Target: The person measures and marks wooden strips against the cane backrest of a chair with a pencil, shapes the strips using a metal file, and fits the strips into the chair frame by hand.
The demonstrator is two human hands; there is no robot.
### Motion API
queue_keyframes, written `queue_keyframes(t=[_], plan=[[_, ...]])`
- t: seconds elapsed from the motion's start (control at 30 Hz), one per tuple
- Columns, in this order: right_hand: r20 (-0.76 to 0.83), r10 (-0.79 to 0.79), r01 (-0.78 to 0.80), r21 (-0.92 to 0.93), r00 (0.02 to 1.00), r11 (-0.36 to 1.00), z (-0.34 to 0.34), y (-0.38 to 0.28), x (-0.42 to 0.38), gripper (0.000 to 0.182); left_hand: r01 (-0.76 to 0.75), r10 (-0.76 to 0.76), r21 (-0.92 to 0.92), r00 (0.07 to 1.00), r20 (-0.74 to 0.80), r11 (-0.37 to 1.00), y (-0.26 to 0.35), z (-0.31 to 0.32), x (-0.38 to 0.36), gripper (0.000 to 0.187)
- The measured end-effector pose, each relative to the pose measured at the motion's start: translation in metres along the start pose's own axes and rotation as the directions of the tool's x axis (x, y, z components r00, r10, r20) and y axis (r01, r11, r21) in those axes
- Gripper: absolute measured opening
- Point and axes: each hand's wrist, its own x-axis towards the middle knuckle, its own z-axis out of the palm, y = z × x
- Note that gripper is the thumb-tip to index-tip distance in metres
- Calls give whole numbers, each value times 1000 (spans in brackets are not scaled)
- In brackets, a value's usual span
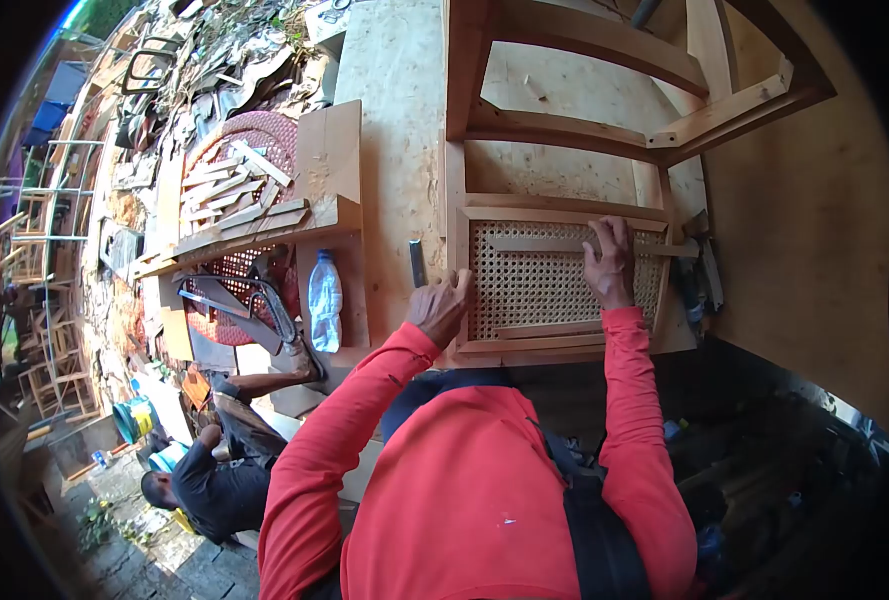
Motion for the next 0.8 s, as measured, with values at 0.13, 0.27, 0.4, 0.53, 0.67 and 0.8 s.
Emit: queue_keyframes(t=[0.13,0.27,0.4,0.53,0.67,0.8], plan=[[68,95,-95,9,993,995,4,4,-7,48,2,-2,7,998,-59,1000,-3,1,2,82],[103,164,-160,-52,981,986,10,16,-25,49,23,-23,7,1000,2,1000,-4,1,1,85],[110,142,-130,-106,984,986,14,27,-25,45,28,-28,-38,999,17,999,-4,-9,0,80],[87,80,-75,-54,993,996,18,34,-26,40,-12,11,-121,1000,-11,993,-19,-7,3,69],[-35,264,-266,-50,964,963,11,12,-32,40,-61,33,-234,992,-122,970,-21,-22,-3,60],[-75,188,-198,-156,979,968,3,35,-41,42,-48,9,-323,993,-120,945,-14,-34,-24,47]])
